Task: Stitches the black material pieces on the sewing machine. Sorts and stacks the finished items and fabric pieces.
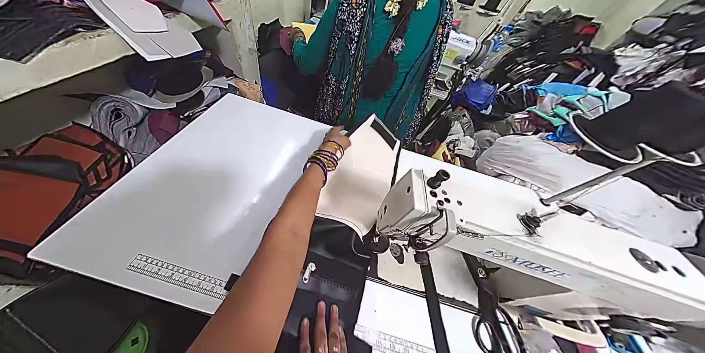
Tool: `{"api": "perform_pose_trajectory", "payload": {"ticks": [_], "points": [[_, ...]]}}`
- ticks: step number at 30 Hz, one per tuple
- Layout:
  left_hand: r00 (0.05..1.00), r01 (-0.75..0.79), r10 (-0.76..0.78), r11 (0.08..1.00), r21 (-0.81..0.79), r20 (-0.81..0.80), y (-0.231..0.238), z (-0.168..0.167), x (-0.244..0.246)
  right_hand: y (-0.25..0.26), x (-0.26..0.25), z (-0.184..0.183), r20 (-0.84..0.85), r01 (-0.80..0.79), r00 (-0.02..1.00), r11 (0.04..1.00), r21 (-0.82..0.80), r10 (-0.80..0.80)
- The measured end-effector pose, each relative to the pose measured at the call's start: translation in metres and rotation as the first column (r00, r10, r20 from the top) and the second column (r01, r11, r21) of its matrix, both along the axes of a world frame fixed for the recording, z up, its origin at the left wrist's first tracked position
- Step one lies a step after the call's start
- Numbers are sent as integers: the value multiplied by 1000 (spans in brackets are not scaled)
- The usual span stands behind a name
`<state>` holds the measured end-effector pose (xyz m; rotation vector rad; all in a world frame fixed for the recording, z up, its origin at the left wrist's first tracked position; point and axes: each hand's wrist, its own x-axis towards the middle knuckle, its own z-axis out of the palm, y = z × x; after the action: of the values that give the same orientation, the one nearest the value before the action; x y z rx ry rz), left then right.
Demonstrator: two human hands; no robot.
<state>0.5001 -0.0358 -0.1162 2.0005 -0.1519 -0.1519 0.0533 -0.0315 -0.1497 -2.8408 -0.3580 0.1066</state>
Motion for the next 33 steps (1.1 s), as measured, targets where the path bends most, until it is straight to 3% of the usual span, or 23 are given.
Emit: {"api": "perform_pose_trajectory", "payload": {"ticks": [3,6,8,9,10,11,12,13,14,17,21,22,24,25,27,29,31,33], "points": [[913,134,-40,969,-208,405,52,47,15,-2,55,-4,57,-56,997,998,-30,57],[709,150,-48,985,-84,703,123,102,1,-12,141,1,-8,-95,995,995,31,95],[624,177,-160,982,62,765,157,124,-42,-24,192,1,35,-74,997,924,374,66],[556,215,-238,967,139,796,172,123,-61,-26,206,3,41,-19,999,768,640,-9],[494,251,-319,943,218,809,184,114,-81,-27,212,11,-56,81,996,487,870,-66],[469,275,-406,911,307,784,196,97,-103,-29,210,23,-217,222,975,162,961,-47],[477,275,-480,877,393,736,205,75,-127,-34,204,33,-337,337,941,-88,937,12],[507,269,-532,845,462,678,213,50,-149,-40,196,40,-413,412,909,-237,880,50],[526,263,-556,826,499,644,219,24,-166,-43,187,43,-446,442,893,-283,851,54],[567,265,-527,844,465,633,227,-32,-206,-49,162,34,-426,422,902,-72,904,-68],[583,195,-487,861,469,651,232,-55,-238,-47,140,25,-386,430,900,261,864,-202],[628,160,-459,866,474,628,233,-56,-245,-48,137,19,-313,399,914,423,813,-259],[777,56,-309,902,428,549,233,-57,-261,-52,133,10,-127,354,932,785,508,-338],[838,-19,-187,929,370,513,232,-58,-268,-51,129,9,-77,343,938,867,361,-339],[951,-72,-19,956,285,307,231,-55,-279,-47,123,8,-13,325,944,921,214,-330],[992,-87,76,990,114,100,224,-50,-289,-43,114,-3,132,266,945,938,224,-299],[987,-160,156,980,-115,-41,215,-44,-300,-36,104,-14,246,237,917,923,302,-316],[961,-258,201,899,-355,-190,197,-32,-318,-35,93,-17,189,270,888,810,521,-418]]}}
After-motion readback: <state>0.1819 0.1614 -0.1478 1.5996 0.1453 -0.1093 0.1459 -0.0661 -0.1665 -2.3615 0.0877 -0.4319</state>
